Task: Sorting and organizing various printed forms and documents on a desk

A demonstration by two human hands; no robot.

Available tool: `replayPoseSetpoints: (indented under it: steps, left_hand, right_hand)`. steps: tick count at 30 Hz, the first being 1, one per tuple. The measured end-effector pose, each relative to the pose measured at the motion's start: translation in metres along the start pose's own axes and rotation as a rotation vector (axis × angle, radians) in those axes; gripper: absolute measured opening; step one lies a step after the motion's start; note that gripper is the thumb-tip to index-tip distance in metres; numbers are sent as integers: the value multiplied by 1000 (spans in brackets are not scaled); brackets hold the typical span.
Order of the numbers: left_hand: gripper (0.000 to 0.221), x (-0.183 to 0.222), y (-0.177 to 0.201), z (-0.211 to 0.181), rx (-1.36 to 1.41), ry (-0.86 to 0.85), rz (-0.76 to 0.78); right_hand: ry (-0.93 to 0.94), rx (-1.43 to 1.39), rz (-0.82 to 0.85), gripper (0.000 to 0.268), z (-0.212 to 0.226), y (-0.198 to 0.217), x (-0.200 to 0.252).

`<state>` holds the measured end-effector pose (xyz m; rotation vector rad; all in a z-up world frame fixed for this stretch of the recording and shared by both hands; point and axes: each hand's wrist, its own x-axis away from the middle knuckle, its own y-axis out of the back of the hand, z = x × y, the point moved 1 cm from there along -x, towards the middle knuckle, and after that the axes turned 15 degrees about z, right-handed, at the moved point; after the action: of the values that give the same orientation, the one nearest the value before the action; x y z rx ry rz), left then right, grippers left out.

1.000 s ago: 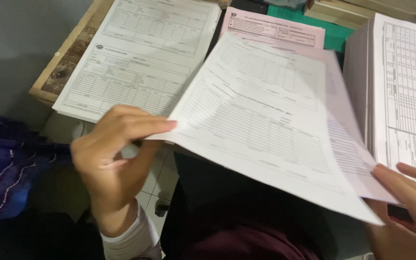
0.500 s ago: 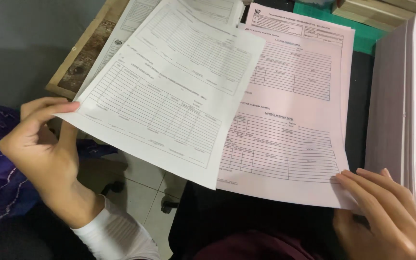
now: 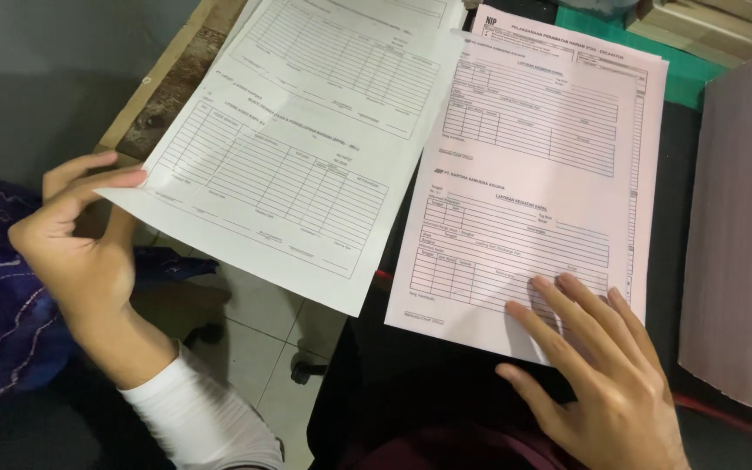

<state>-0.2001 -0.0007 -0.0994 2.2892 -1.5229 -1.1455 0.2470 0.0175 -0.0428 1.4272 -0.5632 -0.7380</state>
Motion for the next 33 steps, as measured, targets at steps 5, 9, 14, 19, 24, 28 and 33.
replayPoseSetpoints:
  steps: [5,9,14,19,24,28,33]
  left_hand:
    - [13,2,1,14,-18,17,-20]
    - [22,-2,1,16,-14,-22,15]
    - [19,-8,1,-7,98,-83,59]
    - [49,-8,3,-8,-64,-131,274]
    - [52,-11,-2,-11,-77,-145,248]
    - [55,-12,-4,-15,-145,-133,271]
    - [51,-14,-9,-12,-163,-133,225]
  right_hand:
    - [-32,-26,-33,50,-5,-1,-4]
    - [-10,-10,-73,47,-11,-5,-4]
    - [-160,60,-77,62,-8,1,3]
    - [-352,-92,-21,75,-11,7,2]
    - [-305,-114,-74,71,-18,3,3]
    - [-248,-142,-135,66,-24,-3,5]
    - [-224,-146,-182,62,-26,-4,3]
